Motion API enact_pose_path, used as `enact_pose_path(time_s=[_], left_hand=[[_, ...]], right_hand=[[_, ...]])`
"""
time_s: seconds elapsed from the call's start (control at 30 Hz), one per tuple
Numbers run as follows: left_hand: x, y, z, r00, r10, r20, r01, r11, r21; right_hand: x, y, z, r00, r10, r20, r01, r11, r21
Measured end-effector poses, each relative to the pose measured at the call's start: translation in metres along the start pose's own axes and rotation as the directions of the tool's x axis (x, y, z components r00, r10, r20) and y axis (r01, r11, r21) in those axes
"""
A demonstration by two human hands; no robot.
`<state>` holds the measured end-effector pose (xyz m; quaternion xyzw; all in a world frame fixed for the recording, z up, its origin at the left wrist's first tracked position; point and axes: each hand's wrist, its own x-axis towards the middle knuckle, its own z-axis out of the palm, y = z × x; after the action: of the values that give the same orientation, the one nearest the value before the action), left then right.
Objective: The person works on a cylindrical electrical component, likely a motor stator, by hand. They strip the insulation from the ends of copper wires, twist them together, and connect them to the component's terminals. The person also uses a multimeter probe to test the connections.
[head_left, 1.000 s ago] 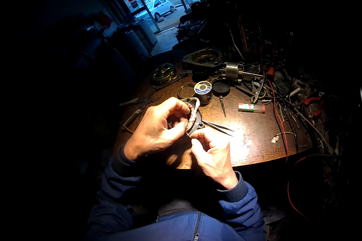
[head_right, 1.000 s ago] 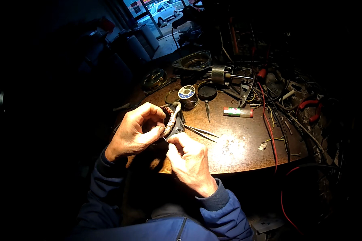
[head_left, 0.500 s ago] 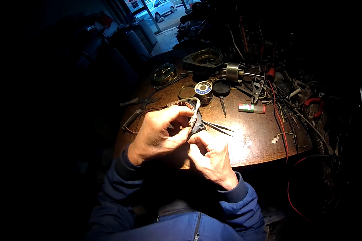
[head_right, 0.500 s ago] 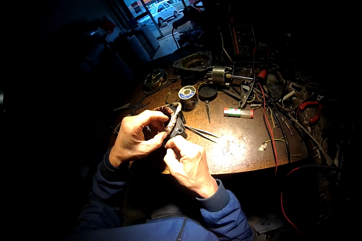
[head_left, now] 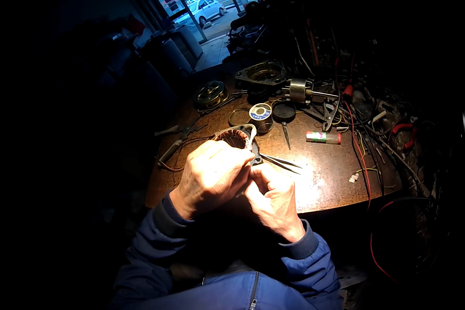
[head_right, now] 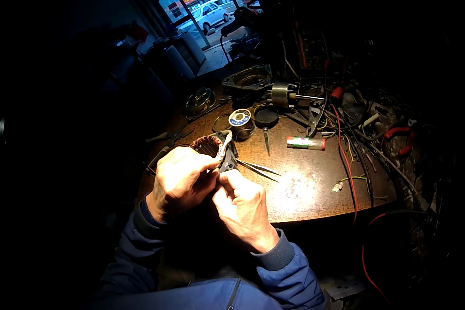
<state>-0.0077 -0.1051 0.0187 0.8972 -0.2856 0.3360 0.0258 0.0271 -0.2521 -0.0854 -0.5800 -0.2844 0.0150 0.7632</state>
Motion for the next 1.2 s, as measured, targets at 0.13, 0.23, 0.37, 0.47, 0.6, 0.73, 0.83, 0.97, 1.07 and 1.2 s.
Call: enact_pose_path(time_s=[0.13, 0.23, 0.37, 0.47, 0.6, 0.73, 0.83, 0.97, 1.07, 1.2], left_hand=[[0.003, 0.000, 0.005, 0.998, 0.004, -0.066, -0.003, 1.000, 0.011], [-0.001, 0.003, 0.006, 0.988, -0.107, -0.107, 0.104, 0.994, -0.040], [-0.010, 0.006, 0.008, 0.900, -0.434, -0.043, 0.410, 0.875, -0.256], [-0.017, 0.002, 0.008, 0.845, -0.533, 0.037, 0.510, 0.783, -0.356], [-0.016, 0.005, 0.007, 0.811, -0.581, 0.067, 0.559, 0.736, -0.383], [-0.016, 0.003, 0.005, 0.848, -0.527, 0.057, 0.512, 0.785, -0.350], [-0.020, 0.001, 0.007, 0.867, -0.497, 0.035, 0.475, 0.802, -0.363], [-0.024, -0.003, 0.008, 0.886, -0.461, 0.043, 0.442, 0.814, -0.377], [-0.024, -0.005, 0.008, 0.895, -0.444, 0.039, 0.424, 0.821, -0.383], [-0.025, -0.006, 0.009, 0.890, -0.449, 0.082, 0.439, 0.792, -0.424]], right_hand=[[0.001, -0.004, -0.003, 1.000, 0.002, 0.013, -0.002, 0.999, -0.049], [0.001, -0.008, -0.002, 0.997, 0.066, 0.034, -0.064, 0.996, -0.056], [0.002, -0.008, -0.004, 1.000, -0.008, 0.016, 0.009, 0.997, -0.073], [0.001, -0.010, -0.004, 0.999, -0.024, 0.032, 0.027, 0.997, -0.077], [0.000, -0.008, -0.005, 0.997, -0.041, 0.063, 0.046, 0.996, -0.073], [0.000, -0.009, -0.007, 0.988, -0.115, 0.101, 0.123, 0.990, -0.072], [-0.001, -0.011, -0.008, 0.985, -0.109, 0.135, 0.122, 0.989, -0.089], [0.000, -0.007, -0.010, 0.966, -0.178, 0.190, 0.204, 0.971, -0.128], [-0.002, -0.003, -0.009, 0.941, -0.232, 0.246, 0.281, 0.941, -0.187], [-0.003, -0.001, -0.010, 0.912, -0.281, 0.298, 0.360, 0.896, -0.258]])
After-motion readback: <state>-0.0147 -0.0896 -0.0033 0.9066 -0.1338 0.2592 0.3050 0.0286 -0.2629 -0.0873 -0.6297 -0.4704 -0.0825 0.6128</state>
